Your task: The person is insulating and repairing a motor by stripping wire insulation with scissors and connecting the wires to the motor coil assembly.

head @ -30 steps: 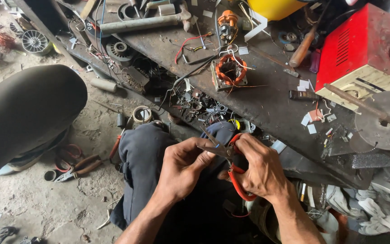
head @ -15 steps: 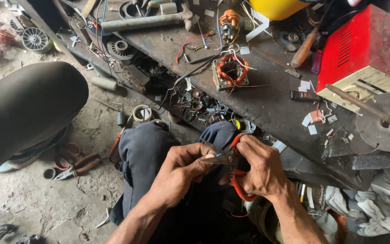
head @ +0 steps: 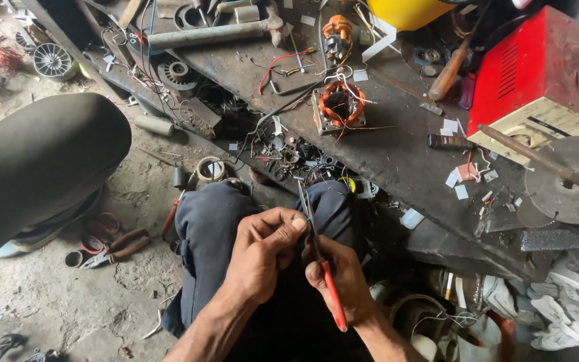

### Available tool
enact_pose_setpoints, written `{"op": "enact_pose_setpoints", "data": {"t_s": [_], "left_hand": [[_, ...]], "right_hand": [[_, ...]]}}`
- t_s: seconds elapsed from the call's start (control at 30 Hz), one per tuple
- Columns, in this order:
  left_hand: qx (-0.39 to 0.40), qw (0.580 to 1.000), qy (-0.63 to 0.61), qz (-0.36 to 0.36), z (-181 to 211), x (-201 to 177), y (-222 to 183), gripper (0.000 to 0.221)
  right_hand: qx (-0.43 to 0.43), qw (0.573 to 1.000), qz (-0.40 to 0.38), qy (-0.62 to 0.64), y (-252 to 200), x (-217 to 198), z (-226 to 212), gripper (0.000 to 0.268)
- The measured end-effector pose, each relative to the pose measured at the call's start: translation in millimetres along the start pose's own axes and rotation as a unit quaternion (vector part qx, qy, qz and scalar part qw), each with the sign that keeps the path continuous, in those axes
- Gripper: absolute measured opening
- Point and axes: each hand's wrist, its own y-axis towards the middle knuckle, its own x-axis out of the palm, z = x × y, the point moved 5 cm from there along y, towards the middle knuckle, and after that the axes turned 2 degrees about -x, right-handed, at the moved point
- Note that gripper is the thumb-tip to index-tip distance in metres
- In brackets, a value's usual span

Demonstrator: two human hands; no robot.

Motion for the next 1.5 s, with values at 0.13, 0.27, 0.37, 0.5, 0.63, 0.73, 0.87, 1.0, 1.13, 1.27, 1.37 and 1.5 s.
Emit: {"op": "enact_pose_setpoints", "data": {"t_s": [0.13,0.27,0.37,0.5,0.63,0.73,0.87,1.0,1.13,1.27,1.37,1.5], "left_hand": [[0.004,1.000,0.011,0.008,-2,-4,2,0.012],[-0.017,0.999,0.027,0.022,-10,-10,4,0.010],[-0.023,1.000,0.006,0.016,-16,-12,4,0.013],[-0.024,1.000,0.006,-0.003,-7,-8,1,0.011],[0.041,0.986,0.160,-0.024,18,0,0,0.007],[0.120,0.974,0.188,-0.032,38,10,5,0.008],[0.218,0.923,0.316,0.016,75,22,21,0.016],[0.298,0.856,0.420,0.032,113,52,45,0.008],[0.425,0.761,0.489,0.009,121,78,73,0.012],[0.477,0.695,0.538,0.011,99,81,94,0.010],[0.490,0.696,0.525,-0.008,86,73,106,0.008],[0.504,0.666,0.549,-0.025,82,79,114,0.007]], "right_hand": [[0.084,0.980,-0.023,0.178,-6,5,15,0.042],[0.079,0.953,-0.060,0.285,-9,9,14,0.060],[0.053,0.943,-0.051,0.326,-10,-3,30,0.058],[0.087,0.983,0.005,0.163,-6,-31,41,0.059],[0.078,0.937,0.048,-0.336,-8,-66,67,0.034],[0.084,0.906,0.012,-0.416,-19,-79,114,0.051],[0.048,0.910,-0.003,-0.411,-14,-75,81,0.034],[-0.267,0.870,0.121,-0.397,10,-73,-51,0.023],[-0.388,0.694,0.173,-0.581,53,-86,-119,0.023],[-0.345,0.644,0.118,-0.673,95,-91,-132,0.036],[-0.392,0.632,0.111,-0.659,99,-111,-107,0.022],[-0.371,0.642,0.109,-0.662,95,-112,-105,0.013]]}}
